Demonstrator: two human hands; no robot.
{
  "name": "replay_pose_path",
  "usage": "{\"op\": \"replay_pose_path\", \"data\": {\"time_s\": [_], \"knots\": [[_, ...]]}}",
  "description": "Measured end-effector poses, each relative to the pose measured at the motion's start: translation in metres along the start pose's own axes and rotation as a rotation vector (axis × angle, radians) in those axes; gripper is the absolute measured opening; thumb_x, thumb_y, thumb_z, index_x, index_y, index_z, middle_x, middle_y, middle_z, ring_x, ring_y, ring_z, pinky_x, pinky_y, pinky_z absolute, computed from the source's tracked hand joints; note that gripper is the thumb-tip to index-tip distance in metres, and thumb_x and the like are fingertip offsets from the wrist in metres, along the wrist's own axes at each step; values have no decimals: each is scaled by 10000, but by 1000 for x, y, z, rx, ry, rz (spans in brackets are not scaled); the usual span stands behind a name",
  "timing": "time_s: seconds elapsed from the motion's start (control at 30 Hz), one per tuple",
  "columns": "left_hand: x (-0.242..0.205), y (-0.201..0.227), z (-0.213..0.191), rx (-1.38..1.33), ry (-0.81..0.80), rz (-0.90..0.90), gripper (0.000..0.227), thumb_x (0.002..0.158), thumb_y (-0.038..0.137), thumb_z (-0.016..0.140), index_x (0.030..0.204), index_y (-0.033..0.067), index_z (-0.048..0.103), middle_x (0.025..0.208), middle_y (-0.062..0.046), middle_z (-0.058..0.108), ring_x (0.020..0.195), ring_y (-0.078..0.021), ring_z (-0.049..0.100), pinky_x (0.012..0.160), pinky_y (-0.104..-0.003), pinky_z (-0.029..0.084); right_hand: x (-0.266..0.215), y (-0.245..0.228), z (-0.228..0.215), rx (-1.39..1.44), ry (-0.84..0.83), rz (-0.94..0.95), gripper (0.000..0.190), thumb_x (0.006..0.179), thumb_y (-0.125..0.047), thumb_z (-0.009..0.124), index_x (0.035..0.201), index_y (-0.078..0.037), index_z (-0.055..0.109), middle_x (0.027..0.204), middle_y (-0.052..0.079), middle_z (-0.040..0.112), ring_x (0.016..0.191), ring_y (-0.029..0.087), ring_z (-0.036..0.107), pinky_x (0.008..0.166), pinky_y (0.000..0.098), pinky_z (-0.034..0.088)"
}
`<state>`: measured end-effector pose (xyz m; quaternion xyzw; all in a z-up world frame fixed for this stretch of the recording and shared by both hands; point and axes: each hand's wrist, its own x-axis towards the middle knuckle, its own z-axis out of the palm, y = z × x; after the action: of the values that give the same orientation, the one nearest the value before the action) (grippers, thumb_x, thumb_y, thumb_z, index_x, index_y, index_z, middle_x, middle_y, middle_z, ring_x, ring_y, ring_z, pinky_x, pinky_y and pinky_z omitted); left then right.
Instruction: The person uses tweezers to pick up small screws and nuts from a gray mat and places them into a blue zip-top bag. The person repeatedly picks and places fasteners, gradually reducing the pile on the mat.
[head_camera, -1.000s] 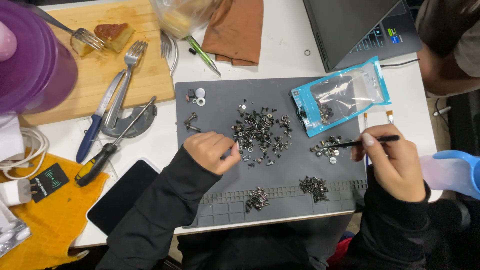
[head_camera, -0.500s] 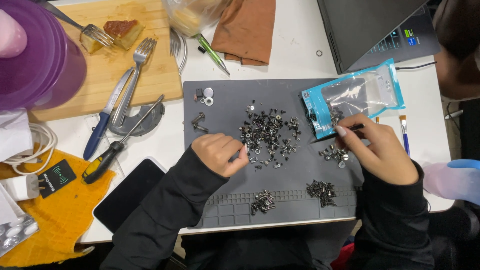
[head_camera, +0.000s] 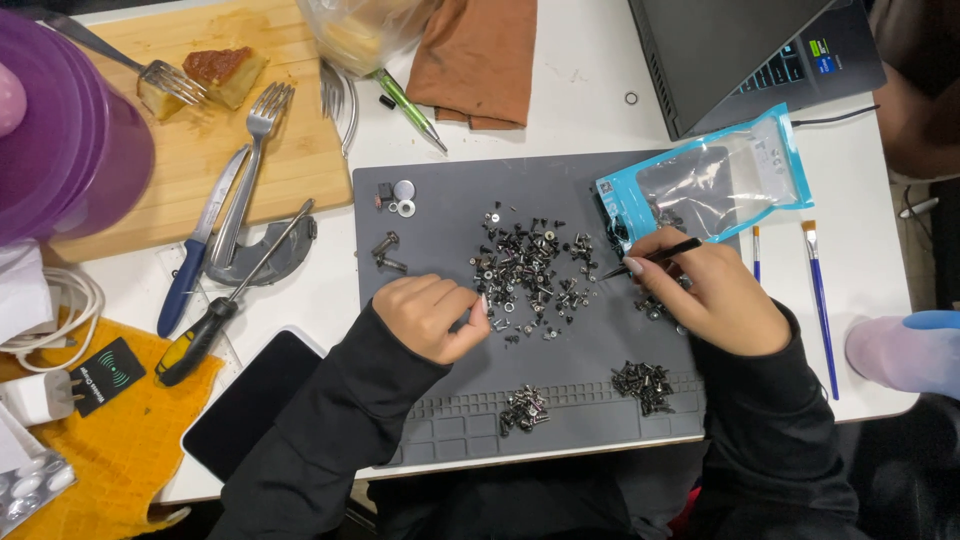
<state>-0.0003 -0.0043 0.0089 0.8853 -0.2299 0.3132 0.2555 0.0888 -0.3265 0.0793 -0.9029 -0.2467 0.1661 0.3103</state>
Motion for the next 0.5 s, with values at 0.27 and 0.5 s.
{"op": "replay_pose_path", "data": {"time_s": [0.27,0.5], "knots": [[1,-3,0,-51,-65,-13,175,882,157,689,708,141,696,480,-2,534,419,-162,530,423,-219,457,2,5,14,220,254,-184,127,1047,-108,644,1062,-36,747,758,98,750,701,224,738,707,338,605],[3,1,-2,-3,-6,-1,224,848,67,685,653,124,590,561,5,504,473,-183,458,449,-294,369,-1,-2,17,285,421,-143,160,1113,-79,560,1103,63,631,860,169,716,820,249,736,752,321,590]]}}
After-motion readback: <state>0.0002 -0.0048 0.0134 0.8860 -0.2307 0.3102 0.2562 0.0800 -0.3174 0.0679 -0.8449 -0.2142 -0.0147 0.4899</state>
